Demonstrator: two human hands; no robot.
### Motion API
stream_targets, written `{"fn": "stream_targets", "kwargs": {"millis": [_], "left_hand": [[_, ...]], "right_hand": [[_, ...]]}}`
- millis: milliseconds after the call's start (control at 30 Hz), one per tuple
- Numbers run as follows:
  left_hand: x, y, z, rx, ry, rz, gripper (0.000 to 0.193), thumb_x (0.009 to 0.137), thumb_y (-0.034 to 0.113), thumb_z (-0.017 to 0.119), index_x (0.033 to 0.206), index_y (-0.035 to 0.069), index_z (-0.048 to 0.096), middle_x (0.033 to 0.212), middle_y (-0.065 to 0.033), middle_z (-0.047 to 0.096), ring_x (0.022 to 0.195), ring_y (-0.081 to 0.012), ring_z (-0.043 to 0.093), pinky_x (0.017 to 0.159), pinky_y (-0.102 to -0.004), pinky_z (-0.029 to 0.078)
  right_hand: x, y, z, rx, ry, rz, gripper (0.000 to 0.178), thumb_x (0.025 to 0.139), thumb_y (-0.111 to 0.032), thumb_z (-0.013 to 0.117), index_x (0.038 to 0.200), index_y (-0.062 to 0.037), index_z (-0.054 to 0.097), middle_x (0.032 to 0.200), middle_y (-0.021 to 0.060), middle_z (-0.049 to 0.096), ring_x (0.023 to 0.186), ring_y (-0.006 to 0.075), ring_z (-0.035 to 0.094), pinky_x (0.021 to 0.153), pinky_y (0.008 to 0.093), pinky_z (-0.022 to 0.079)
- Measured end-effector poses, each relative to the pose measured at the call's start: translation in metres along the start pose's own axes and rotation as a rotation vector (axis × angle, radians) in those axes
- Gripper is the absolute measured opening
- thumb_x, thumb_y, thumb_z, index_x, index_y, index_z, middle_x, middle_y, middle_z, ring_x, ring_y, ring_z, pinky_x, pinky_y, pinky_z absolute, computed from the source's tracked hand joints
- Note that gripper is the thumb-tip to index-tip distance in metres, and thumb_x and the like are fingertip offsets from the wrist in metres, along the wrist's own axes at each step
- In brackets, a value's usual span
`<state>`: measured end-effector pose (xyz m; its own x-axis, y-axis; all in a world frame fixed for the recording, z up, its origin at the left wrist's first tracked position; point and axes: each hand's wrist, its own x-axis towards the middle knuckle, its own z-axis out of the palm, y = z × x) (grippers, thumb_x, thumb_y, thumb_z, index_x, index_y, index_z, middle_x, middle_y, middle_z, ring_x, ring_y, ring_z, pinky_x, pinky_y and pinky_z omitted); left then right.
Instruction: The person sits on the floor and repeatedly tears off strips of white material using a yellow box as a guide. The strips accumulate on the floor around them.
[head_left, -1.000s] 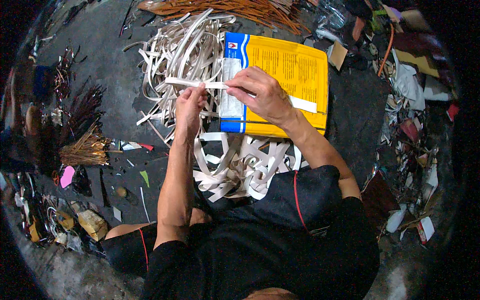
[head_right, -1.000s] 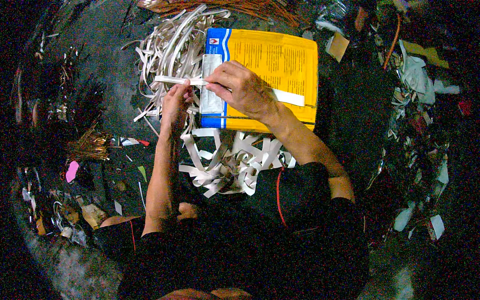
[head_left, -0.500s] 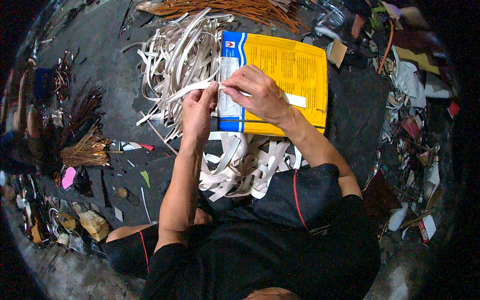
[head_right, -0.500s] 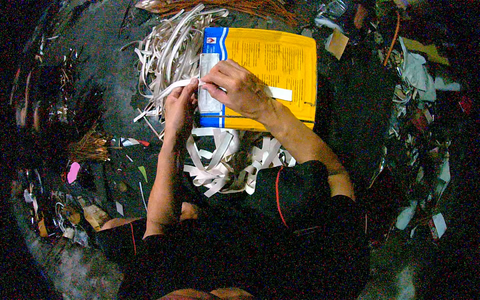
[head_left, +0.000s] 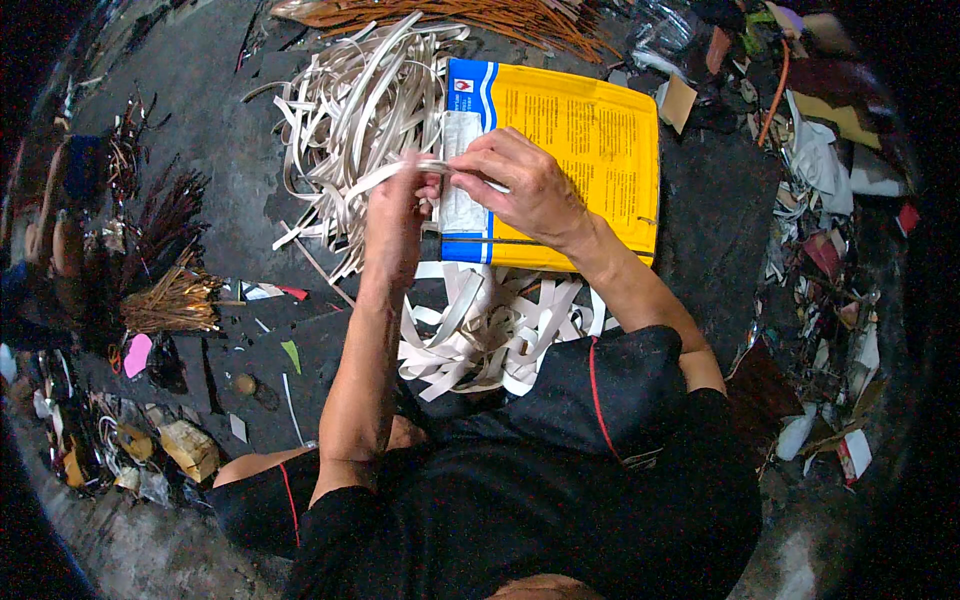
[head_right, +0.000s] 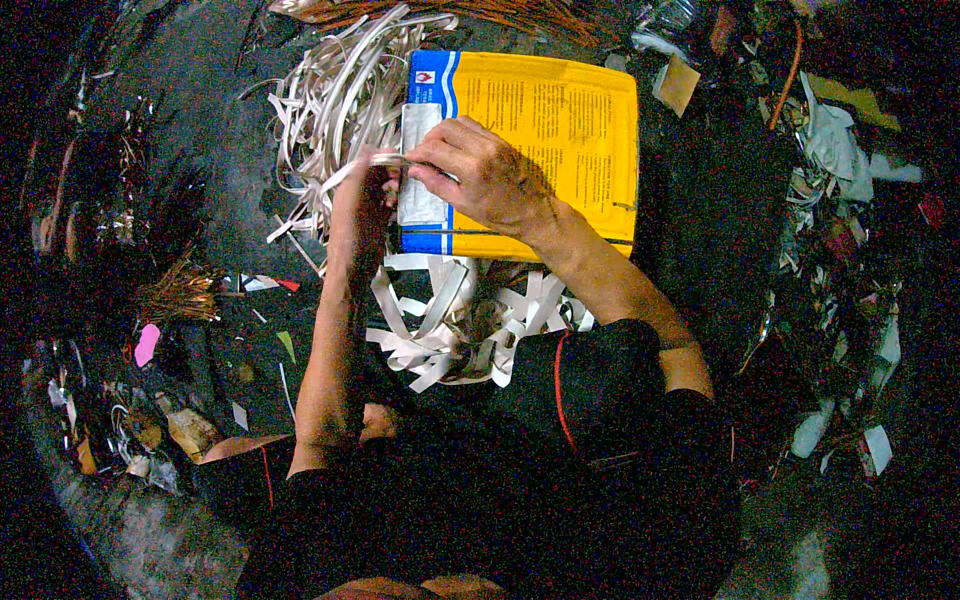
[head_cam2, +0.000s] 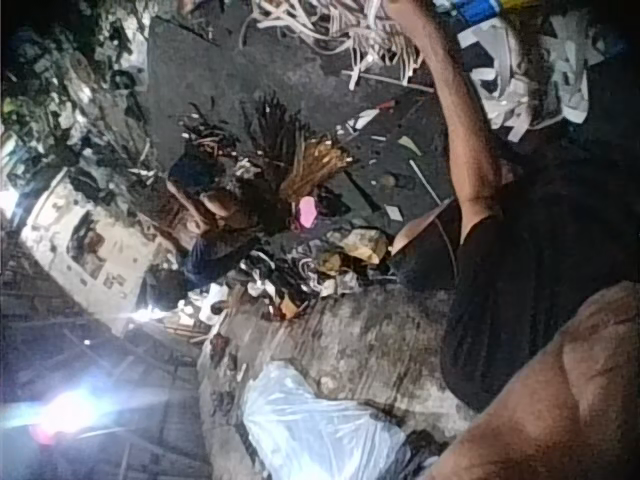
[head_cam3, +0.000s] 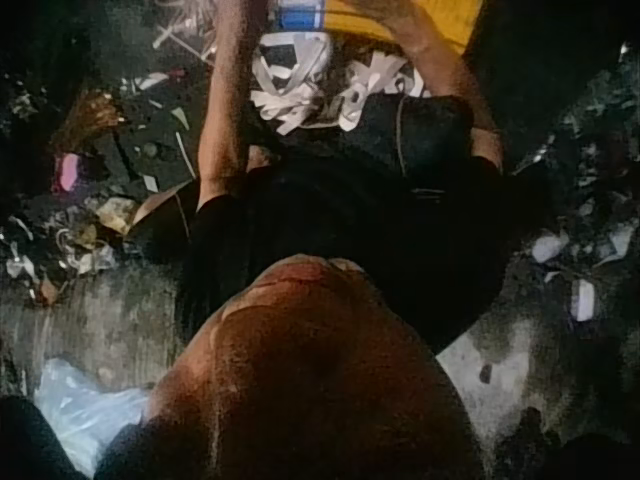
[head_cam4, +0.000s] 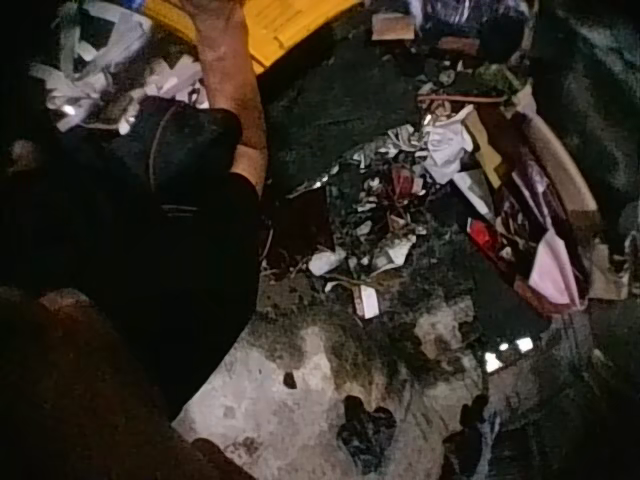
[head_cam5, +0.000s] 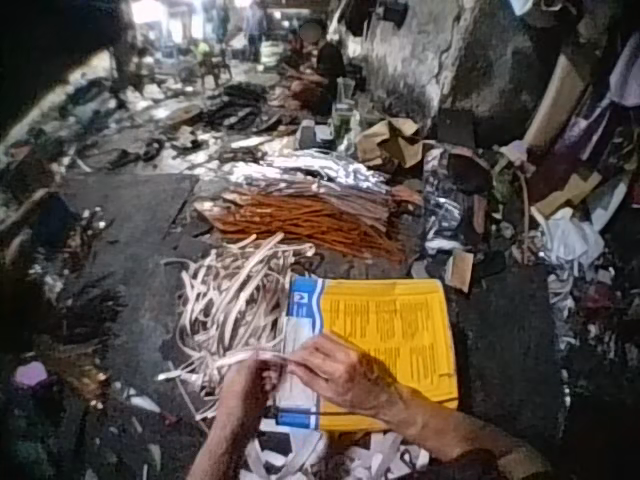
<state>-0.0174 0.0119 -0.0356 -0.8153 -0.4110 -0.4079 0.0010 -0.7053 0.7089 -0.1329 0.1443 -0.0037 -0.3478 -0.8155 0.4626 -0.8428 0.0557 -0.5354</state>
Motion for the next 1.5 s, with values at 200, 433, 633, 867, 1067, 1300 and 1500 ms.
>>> {"fn": "stream_targets", "kwargs": {"millis": [200, 433, 633, 867, 1067, 1300, 1500], "left_hand": [[0.008, -0.004, -0.02, 0.295, 0.032, -0.059, 0.026, 0.091, 0.029, 0.065, 0.091, 0.003, 0.064, 0.074, 0.0009, 0.058, 0.062, -0.0045, 0.045, 0.054, -0.0188, 0.03], [0.023, -0.008, -0.052, 0.295, 0.075, -0.09, 0.025, 0.09, 0.025, 0.066, 0.093, 0.0, 0.063, 0.076, -0.0005, 0.059, 0.062, -0.0042, 0.045, 0.055, -0.0186, 0.033], [0.031, -0.01, -0.065, 0.281, 0.123, -0.057, 0.027, 0.09, 0.028, 0.067, 0.09, 0.001, 0.064, 0.077, -0.0001, 0.06, 0.061, -0.0037, 0.044, 0.055, -0.0184, 0.033], [0.037, -0.008, -0.079, 0.311, 0.124, -0.022, 0.026, 0.089, 0.029, 0.068, 0.088, 0.003, 0.064, 0.073, 0.0002, 0.059, 0.059, -0.0038, 0.044, 0.053, -0.0183, 0.033], [0.037, -0.004, -0.082, 0.307, 0.136, -0.008, 0.023, 0.09, 0.026, 0.066, 0.085, 0.004, 0.063, 0.072, 0.0008, 0.058, 0.058, -0.0039, 0.043, 0.052, -0.0184, 0.031], [0.042, 0.001, -0.094, 0.223, 0.106, 0.009, 0.021, 0.09, 0.023, 0.066, 0.085, 0.004, 0.061, 0.072, 0.0014, 0.055, 0.061, -0.0051, 0.045, 0.053, -0.0195, 0.032], [0.042, 0.005, -0.103, -0.32, 0.042, -0.04, 0.025, 0.09, 0.027, 0.064, 0.085, 0.003, 0.058, 0.073, -0.0032, 0.056, 0.062, -0.0113, 0.049, 0.057, -0.0241, 0.04]], "right_hand": [[-0.001, 0.002, -0.003, -0.004, 0.01, -0.025, 0.016, 0.077, -0.006, 0.073, 0.092, -0.0031, 0.068, 0.085, 0.0085, 0.063, 0.079, 0.0249, 0.061, 0.069, 0.0342, 0.051], [-0.001, 0.001, -0.007, 0.026, -0.029, 0.007, 0.013, 0.079, -0.008, 0.071, 0.091, -0.0026, 0.068, 0.086, 0.0088, 0.063, 0.08, 0.0255, 0.061, 0.071, 0.0351, 0.051], [0.0, 0.0, -0.004, 0.058, -0.02, 0.026, 0.01, 0.081, -0.011, 0.068, 0.086, -0.0024, 0.066, 0.083, 0.0094, 0.061, 0.081, 0.0271, 0.06, 0.073, 0.0364, 0.05], [-0.003, 0.003, -0.008, 0.07, -0.032, 0.058, 0.01, 0.081, -0.011, 0.069, 0.085, -0.0025, 0.066, 0.082, 0.0093, 0.06, 0.081, 0.0273, 0.059, 0.073, 0.036, 0.05], [0.001, 0.004, -0.003, 0.033, -0.035, 0.03, 0.01, 0.079, -0.006, 0.071, 0.088, -0.0029, 0.068, 0.083, 0.0076, 0.063, 0.081, 0.0241, 0.061, 0.072, 0.0338, 0.05], [0.007, 0.006, -0.001, 0.036, -0.044, 0.001, 0.01, 0.079, -0.006, 0.071, 0.088, -0.0031, 0.069, 0.081, 0.008, 0.063, 0.08, 0.0231, 0.061, 0.07, 0.0339, 0.051], [0.006, 0.005, 0.003, -0.032, -0.04, -0.066, 0.012, 0.078, -0.004, 0.07, 0.09, -0.0026, 0.068, 0.084, 0.0086, 0.062, 0.08, 0.024, 0.061, 0.071, 0.0339, 0.051]]}}
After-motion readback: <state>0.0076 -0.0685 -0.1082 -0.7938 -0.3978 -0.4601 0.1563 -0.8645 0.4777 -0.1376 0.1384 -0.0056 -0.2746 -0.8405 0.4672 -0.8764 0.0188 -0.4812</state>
